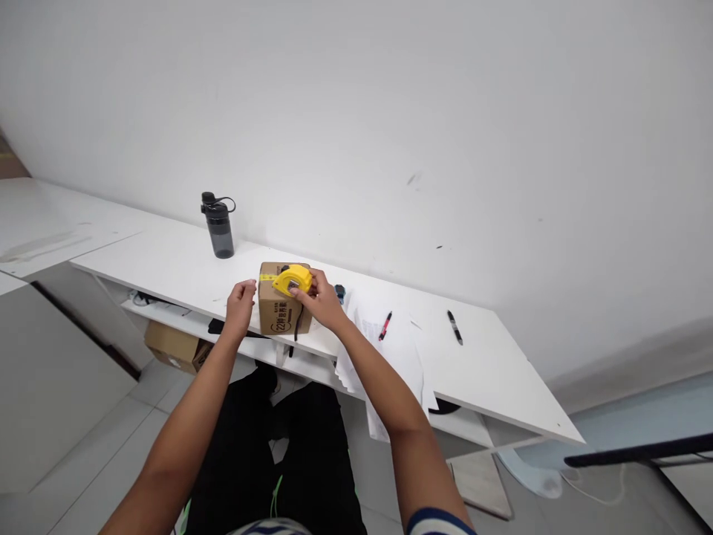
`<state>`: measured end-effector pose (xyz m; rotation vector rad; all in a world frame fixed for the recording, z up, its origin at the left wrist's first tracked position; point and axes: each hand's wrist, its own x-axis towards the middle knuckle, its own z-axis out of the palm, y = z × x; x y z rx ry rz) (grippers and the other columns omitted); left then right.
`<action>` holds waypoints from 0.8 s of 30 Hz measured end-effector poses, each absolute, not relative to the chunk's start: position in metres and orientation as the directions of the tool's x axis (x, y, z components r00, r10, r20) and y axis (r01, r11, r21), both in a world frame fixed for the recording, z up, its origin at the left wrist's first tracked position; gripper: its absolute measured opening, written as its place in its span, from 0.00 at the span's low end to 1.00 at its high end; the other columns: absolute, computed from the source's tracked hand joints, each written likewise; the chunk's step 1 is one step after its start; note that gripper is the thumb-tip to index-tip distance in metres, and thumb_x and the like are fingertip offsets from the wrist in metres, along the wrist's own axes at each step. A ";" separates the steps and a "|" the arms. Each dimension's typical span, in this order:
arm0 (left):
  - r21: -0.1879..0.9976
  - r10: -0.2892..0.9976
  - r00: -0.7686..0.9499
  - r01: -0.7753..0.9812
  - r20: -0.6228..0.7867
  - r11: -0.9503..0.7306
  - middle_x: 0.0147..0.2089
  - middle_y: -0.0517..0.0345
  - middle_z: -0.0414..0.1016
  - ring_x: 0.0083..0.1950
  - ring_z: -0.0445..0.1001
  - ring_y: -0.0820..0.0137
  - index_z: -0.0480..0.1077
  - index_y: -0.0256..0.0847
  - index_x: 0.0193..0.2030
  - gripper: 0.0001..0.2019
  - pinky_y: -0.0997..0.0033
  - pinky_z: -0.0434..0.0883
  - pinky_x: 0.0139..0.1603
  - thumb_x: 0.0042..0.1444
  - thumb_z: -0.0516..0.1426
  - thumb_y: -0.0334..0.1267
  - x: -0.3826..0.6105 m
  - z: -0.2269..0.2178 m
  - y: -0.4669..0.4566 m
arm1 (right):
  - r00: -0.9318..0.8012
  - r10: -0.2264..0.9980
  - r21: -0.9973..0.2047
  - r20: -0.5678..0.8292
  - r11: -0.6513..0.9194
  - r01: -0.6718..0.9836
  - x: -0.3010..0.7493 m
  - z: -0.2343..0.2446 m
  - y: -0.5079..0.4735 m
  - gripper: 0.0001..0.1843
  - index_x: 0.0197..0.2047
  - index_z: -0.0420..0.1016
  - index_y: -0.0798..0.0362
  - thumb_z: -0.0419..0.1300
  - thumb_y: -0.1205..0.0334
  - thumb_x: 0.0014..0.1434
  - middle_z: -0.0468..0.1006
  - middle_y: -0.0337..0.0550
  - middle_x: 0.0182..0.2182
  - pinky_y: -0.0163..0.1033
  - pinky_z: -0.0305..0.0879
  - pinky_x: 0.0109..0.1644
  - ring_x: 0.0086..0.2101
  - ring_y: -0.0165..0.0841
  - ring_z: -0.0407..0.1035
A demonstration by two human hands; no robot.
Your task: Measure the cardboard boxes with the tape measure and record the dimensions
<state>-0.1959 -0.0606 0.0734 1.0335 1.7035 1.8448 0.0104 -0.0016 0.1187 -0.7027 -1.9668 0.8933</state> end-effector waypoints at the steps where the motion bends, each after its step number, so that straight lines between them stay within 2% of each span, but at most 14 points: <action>1: 0.980 0.765 -0.612 0.112 0.201 -0.167 0.52 0.48 0.73 0.55 0.71 0.62 0.69 0.41 0.49 0.22 0.62 0.68 0.56 0.59 0.53 0.56 -0.194 0.080 -0.063 | -0.501 0.728 -0.765 0.468 0.618 0.183 0.003 0.122 -0.001 0.32 0.58 0.60 0.48 0.60 0.41 0.57 0.78 0.45 0.47 0.43 0.71 0.45 0.43 0.37 0.74; 3: 0.985 0.805 -0.573 0.033 0.156 -0.168 0.60 0.46 0.69 0.61 0.68 0.60 0.66 0.42 0.55 0.25 0.62 0.68 0.58 0.56 0.57 0.55 -0.188 0.087 -0.064 | -0.515 0.697 -0.692 0.499 0.678 0.248 -0.014 0.133 0.005 0.33 0.60 0.60 0.49 0.59 0.42 0.58 0.77 0.46 0.49 0.44 0.70 0.46 0.44 0.39 0.74; 6: 0.979 0.828 -0.534 -0.003 0.172 -0.205 0.65 0.44 0.63 0.65 0.66 0.60 0.62 0.43 0.58 0.30 0.61 0.66 0.61 0.49 0.64 0.45 -0.184 0.084 -0.063 | -0.600 0.592 -0.595 0.538 0.771 0.228 -0.034 0.150 0.020 0.33 0.64 0.59 0.49 0.57 0.45 0.60 0.73 0.48 0.56 0.46 0.68 0.53 0.49 0.41 0.72; 9: 0.964 0.830 -0.523 -0.059 0.193 -0.261 0.65 0.45 0.63 0.64 0.67 0.61 0.59 0.45 0.62 0.32 0.60 0.67 0.61 0.50 0.63 0.40 -0.183 0.076 -0.064 | -0.733 0.474 -0.538 0.488 0.825 0.174 -0.044 0.160 0.033 0.33 0.67 0.58 0.48 0.56 0.47 0.61 0.69 0.46 0.61 0.47 0.65 0.58 0.54 0.42 0.69; 11: 0.962 0.830 -0.518 -0.048 0.206 -0.268 0.66 0.47 0.64 0.64 0.67 0.60 0.58 0.48 0.65 0.33 0.58 0.67 0.61 0.52 0.61 0.40 -0.183 0.072 -0.066 | -0.773 0.450 -0.529 0.447 0.830 0.177 -0.046 0.160 0.036 0.34 0.68 0.57 0.47 0.55 0.46 0.62 0.67 0.45 0.63 0.49 0.64 0.59 0.55 0.43 0.68; 14: 0.964 0.810 -0.530 0.058 0.251 -0.260 0.66 0.52 0.65 0.66 0.65 0.59 0.63 0.48 0.65 0.27 0.57 0.64 0.65 0.57 0.57 0.40 -0.179 0.071 -0.069 | -0.759 0.487 -0.528 0.433 0.819 0.224 -0.043 0.155 0.032 0.35 0.69 0.56 0.47 0.55 0.46 0.62 0.70 0.45 0.61 0.50 0.64 0.59 0.54 0.43 0.69; 18: 0.948 0.743 -0.589 0.197 0.317 -0.248 0.66 0.54 0.66 0.68 0.62 0.62 0.69 0.45 0.61 0.22 0.61 0.57 0.70 0.60 0.53 0.39 -0.171 0.071 -0.070 | -0.734 0.535 -0.555 0.419 0.790 0.260 -0.021 0.150 0.034 0.35 0.69 0.58 0.47 0.57 0.47 0.61 0.73 0.44 0.58 0.51 0.64 0.59 0.53 0.43 0.70; 21: 0.942 0.730 -0.597 0.239 0.332 -0.234 0.66 0.54 0.66 0.68 0.62 0.63 0.70 0.44 0.60 0.21 0.63 0.55 0.72 0.61 0.51 0.39 -0.169 0.071 -0.071 | -0.678 0.591 -0.610 0.436 0.748 0.261 0.016 0.147 0.049 0.34 0.66 0.63 0.45 0.60 0.46 0.58 0.70 0.43 0.61 0.51 0.62 0.62 0.58 0.43 0.66; 24: 0.936 0.747 -0.567 0.254 0.347 -0.242 0.67 0.54 0.66 0.69 0.61 0.63 0.69 0.44 0.62 0.22 0.62 0.55 0.72 0.63 0.50 0.40 -0.168 0.071 -0.072 | -0.585 0.682 -0.710 0.438 0.662 0.240 0.056 0.143 0.063 0.35 0.64 0.65 0.47 0.63 0.46 0.55 0.72 0.45 0.58 0.51 0.63 0.61 0.55 0.42 0.68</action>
